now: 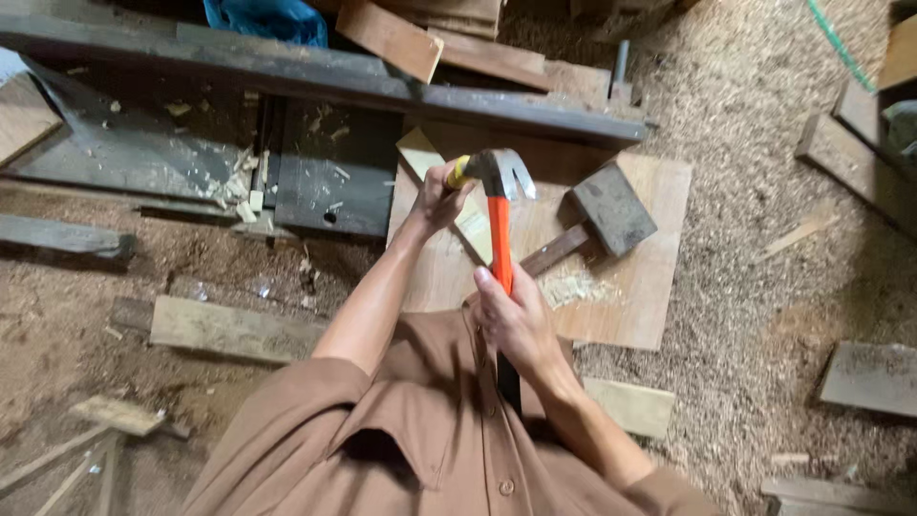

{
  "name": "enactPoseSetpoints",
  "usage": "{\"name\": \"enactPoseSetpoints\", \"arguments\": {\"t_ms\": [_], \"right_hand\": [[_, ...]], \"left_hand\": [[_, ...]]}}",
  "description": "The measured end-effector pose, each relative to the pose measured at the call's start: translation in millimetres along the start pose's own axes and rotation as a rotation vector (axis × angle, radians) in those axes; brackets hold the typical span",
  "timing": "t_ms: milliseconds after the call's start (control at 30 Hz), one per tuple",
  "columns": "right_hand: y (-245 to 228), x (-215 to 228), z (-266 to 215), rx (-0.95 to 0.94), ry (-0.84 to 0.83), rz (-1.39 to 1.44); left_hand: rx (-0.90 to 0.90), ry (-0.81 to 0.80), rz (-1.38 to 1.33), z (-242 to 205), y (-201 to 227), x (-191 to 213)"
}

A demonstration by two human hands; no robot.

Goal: The person repeatedly strikes a small wooden block with a hammer while holding it steady with the left hand. The action is continuous and focused on the same piece of wood throughout the clip.

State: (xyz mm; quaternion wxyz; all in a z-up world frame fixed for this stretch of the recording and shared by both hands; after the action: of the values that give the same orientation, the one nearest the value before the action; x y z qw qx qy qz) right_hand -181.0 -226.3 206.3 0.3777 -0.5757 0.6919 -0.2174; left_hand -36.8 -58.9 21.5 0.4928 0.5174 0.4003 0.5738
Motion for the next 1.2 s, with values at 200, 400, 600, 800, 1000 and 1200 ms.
{"name": "enactPoseSetpoints", "arguments": {"t_ms": [200,400,600,800,1000,1200], "right_hand": [[-2,-4,-9,0.066,-0.116,0.069],[-4,-7,-10,0.002,-0.044,-0.047],[5,0,-8,0.081,-0.054,0.044],[6,0,-1,0.122,-0.117,0.021],[1,-6,1,0.111,-0.077,0.014],[-4,-4,0,0.010,-0.096,0.098]], "left_hand": [[-0.041,-0.010,0.065,-1,3,0],[-0.080,-0.038,0.071,5,1,-1],[-0.028,-0.002,-0.043,-4,-2,4],[0.049,0.023,-0.096,2,-6,4],[0.042,-0.003,-0.015,-1,-14,3],[0.099,0.026,0.020,0,-26,3]]}}
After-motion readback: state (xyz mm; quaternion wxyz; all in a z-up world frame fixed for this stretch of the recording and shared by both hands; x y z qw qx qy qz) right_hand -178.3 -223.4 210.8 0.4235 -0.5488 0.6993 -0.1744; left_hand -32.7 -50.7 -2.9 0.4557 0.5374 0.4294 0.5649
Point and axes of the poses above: each hand's wrist, its own z-axis towards the middle knuckle, its own x-axis out of the back of the hand, y = z × x, the point moved 2 cm from there along z, towards the middle knuckle, and after that the axes turned 7 degrees about y, right-handed, at the moved point
